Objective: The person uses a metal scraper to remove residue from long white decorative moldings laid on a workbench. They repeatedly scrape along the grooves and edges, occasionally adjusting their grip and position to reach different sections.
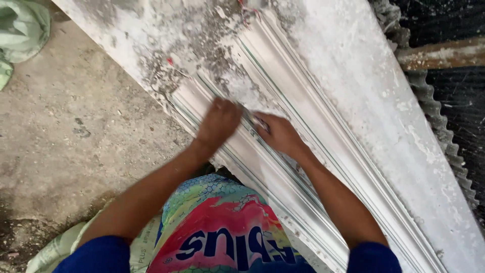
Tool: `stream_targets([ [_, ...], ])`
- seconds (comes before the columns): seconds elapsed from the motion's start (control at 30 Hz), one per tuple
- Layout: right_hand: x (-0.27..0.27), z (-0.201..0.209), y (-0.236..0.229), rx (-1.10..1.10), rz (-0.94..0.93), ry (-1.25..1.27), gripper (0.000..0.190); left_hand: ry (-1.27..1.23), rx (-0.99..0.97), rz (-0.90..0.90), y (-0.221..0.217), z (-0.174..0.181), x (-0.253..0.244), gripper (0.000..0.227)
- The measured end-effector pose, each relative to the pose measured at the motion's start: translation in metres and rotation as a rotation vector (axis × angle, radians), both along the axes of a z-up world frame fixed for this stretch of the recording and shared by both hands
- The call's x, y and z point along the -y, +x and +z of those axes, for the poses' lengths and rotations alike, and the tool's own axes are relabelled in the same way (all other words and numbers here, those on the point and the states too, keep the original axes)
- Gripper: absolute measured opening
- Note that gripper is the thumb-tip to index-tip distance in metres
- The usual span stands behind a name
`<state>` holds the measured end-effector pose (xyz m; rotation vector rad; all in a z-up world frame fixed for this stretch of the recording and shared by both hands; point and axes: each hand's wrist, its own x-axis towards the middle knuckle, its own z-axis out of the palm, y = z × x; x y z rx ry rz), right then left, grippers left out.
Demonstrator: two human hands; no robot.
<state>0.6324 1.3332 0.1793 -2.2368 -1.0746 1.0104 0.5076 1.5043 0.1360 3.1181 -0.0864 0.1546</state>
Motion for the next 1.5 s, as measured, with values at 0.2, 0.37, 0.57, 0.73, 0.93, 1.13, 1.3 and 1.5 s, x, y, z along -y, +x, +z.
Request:
stream_targets([
  [0.2,-0.079,-0.034,0.005,-0.003,-0.032,0.01,0.049,0.046,-0.089,0.134,0.008,0.0,-0.084,0.015],
  [0.37,-0.039,0.017,-0.013,-0.063,-0.073,-0.1,0.046,-0.09,-0.08,0.035,-0.001,-0.006,-0.033,0.021],
  [0.57,-0.023,0.033,-0.018,-0.1,-0.172,-0.165,0.046,-0.224,-0.184,-0.022,-0.001,-0.016,-0.016,0.025],
  [0.73,-0.102,-0.012,-0.024,-0.071,-0.249,0.065,0.046,-0.132,-0.229,0.124,0.009,-0.032,-0.103,0.033],
  [0.93,-0.155,0.006,-0.051,-0.168,-0.552,0.153,0.051,-0.553,0.049,0.384,0.004,0.044,-0.122,0.058],
  [1.13,-0.115,0.014,-0.089,-0.149,-0.511,0.458,0.036,-1.635,-0.342,0.703,0.002,0.007,-0.069,0.054],
  [1.3,-0.043,0.03,-0.124,-0.228,-0.639,0.304,0.059,-1.599,-0.355,0.593,0.031,0.05,-0.077,0.051],
  [1.5,0.097,-0.041,-0.206,-0.212,-1.487,0.072,0.042,-1.084,-0.477,0.225,0.053,-0.022,-0.132,0.049],
])
